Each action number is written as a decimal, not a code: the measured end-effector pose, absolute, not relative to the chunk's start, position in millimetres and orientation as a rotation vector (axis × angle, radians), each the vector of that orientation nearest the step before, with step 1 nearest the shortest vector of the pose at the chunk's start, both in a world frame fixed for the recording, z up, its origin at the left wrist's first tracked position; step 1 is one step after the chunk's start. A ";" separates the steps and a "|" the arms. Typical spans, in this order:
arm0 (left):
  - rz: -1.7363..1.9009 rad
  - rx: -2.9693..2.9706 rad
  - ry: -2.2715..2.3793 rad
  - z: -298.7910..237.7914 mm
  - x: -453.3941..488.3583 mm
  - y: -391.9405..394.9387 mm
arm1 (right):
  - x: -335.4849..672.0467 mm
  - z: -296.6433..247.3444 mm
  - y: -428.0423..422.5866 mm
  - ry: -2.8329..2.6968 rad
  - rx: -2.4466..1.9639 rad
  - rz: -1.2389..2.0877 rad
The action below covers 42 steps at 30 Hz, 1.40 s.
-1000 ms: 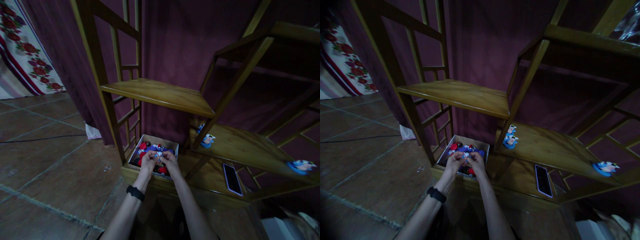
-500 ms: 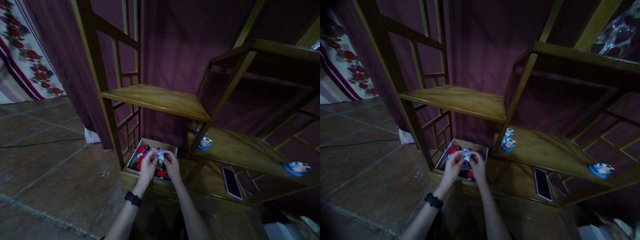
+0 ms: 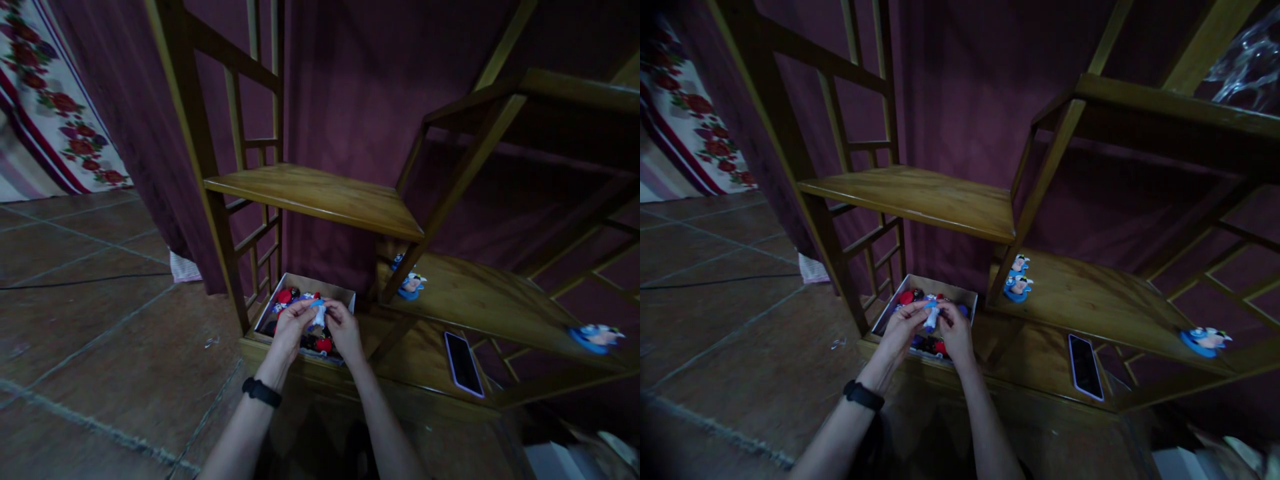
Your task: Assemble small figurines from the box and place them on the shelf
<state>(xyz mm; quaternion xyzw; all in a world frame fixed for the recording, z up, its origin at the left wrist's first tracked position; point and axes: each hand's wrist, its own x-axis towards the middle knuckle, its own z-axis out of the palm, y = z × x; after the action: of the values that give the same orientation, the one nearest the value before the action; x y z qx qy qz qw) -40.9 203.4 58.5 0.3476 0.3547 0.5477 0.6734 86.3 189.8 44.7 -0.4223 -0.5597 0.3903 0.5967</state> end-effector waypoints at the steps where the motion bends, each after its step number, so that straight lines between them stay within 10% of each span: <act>1: 1.234 0.775 0.792 57.9 -41.4 203.6 | 86.1 46.7 188.8 -1.284 -0.960 0.927; 42: 1.074 0.526 0.969 39.5 -44.5 210.0 | 87.7 27.9 190.6 -0.907 -1.055 1.410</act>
<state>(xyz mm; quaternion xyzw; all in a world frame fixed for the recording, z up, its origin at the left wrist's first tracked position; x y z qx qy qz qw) -44.5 210.0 39.5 0.2377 0.4383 0.4854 0.7182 87.7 190.6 27.9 -0.4454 -0.3828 0.5953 0.5483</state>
